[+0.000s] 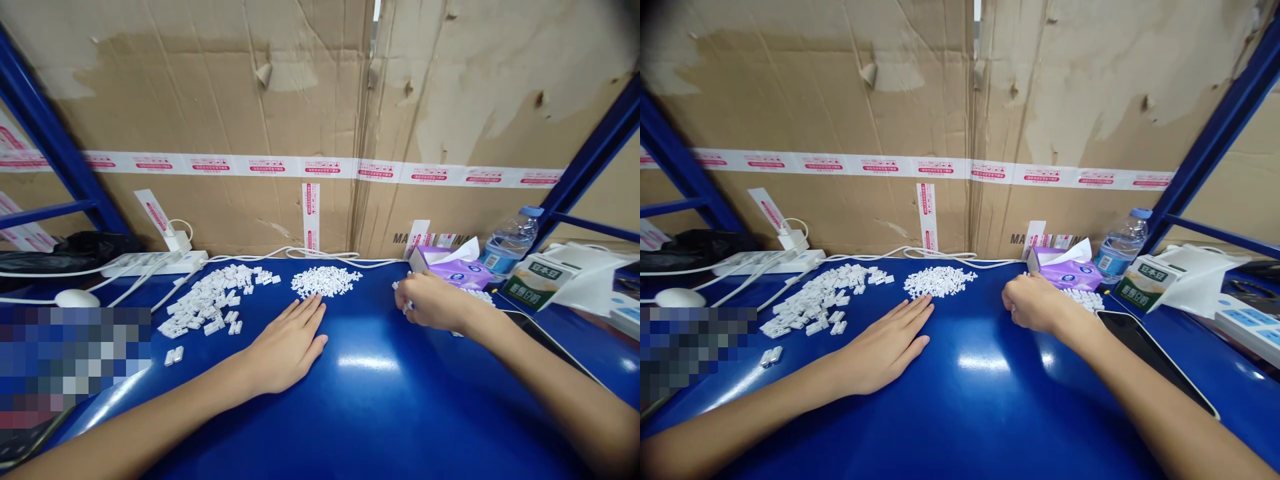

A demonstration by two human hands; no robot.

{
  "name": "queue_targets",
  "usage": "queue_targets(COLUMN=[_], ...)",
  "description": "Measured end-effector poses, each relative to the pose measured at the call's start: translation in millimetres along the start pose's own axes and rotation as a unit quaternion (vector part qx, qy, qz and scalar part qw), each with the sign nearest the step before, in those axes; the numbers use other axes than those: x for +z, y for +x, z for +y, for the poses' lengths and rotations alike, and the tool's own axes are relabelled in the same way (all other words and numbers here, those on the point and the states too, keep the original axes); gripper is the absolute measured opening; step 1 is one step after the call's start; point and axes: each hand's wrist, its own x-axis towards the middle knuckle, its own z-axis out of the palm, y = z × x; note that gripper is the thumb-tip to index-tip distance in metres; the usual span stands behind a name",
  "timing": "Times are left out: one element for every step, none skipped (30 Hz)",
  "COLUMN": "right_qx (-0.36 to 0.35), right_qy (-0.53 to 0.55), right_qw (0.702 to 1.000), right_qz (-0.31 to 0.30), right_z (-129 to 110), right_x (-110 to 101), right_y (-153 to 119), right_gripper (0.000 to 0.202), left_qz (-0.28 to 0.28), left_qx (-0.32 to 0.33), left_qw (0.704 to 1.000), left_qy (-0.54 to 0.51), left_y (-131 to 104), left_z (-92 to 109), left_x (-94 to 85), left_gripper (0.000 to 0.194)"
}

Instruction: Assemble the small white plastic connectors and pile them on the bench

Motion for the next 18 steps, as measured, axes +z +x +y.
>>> queue_targets(right_qx=[0.011, 0.02, 0.025, 0.028, 0.03, 0.031, 0.029, 0.025, 0.021, 0.015, 0.009, 0.004, 0.0, -0.005, -0.01, -0.017, -0.025, -0.033], right_qy=[-0.014, -0.026, -0.035, -0.041, -0.045, -0.048, -0.048, -0.044, -0.041, -0.039, -0.038, -0.039, -0.042, -0.046, -0.05, -0.053, -0.056, -0.058], right_qw=[1.0, 0.999, 0.998, 0.997, 0.996, 0.996, 0.996, 0.996, 0.996, 0.997, 0.997, 0.998, 0.998, 0.998, 0.998, 0.998, 0.998, 0.998], right_qz=[-0.017, -0.032, -0.046, -0.057, -0.066, -0.072, -0.075, -0.074, -0.071, -0.067, -0.062, -0.057, -0.051, -0.045, -0.037, -0.028, -0.018, -0.009], right_z=[2, 4, 6, 8, 10, 12, 13, 14, 14, 14, 13, 11, 9, 6, 3, 0, -2, -4], right_x=[-1, -2, -3, -3, -3, -2, -2, -1, -1, -1, -1, -1, -1, -2, -1, -1, 0, 2], right_y=[0, 1, 1, 2, 3, 3, 3, 3, 2, 1, 0, -1, -2, -3, -3, -3, -3, -2], right_gripper=[0.024, 0.026, 0.027, 0.028, 0.029, 0.03, 0.032, 0.033, 0.034, 0.036, 0.036, 0.036, 0.034, 0.031, 0.028, 0.026, 0.023, 0.021], left_qz=[-0.002, -0.001, 0.002, 0.009, 0.019, 0.028, 0.035, 0.038, 0.038, 0.037, 0.036, 0.036, 0.038, 0.035, 0.028, 0.018, 0.006, -0.013], left_qx=[-0.002, -0.004, -0.004, -0.001, 0.002, 0.006, 0.008, 0.009, 0.01, 0.013, 0.017, 0.024, 0.029, 0.027, 0.016, -0.001, -0.02, -0.045], left_qw=[1.0, 1.0, 1.0, 1.0, 1.0, 0.999, 0.999, 0.999, 0.999, 0.999, 0.999, 0.999, 0.999, 0.999, 0.999, 1.0, 1.0, 0.999], left_qy=[-0.001, -0.003, -0.005, -0.009, -0.013, -0.016, -0.017, -0.016, -0.013, -0.008, -0.003, 0.002, 0.006, 0.009, 0.014, 0.018, 0.012, 0.001], left_y=[0, 0, 0, 0, 0, 0, 0, 0, 0, 0, 0, -1, -3, -5, -9, -13, -18, -24], left_z=[0, -1, -1, -2, -2, -2, -2, -2, -2, -3, -5, -8, -13, -20, -28, -37, -48, -58], left_x=[0.3, 1.0, 2.2, 3.7, 5.0, 5.9, 5.9, 4.6, 1.5, -3.5, -10.5, -19.5, -30.1, -41.9, -54.3, -66.4, -77.7, -87.4], left_gripper=[0.063, 0.063, 0.063, 0.063, 0.062, 0.062, 0.062, 0.061, 0.06, 0.059, 0.056, 0.052, 0.046, 0.041, 0.037, 0.033, 0.028, 0.025])
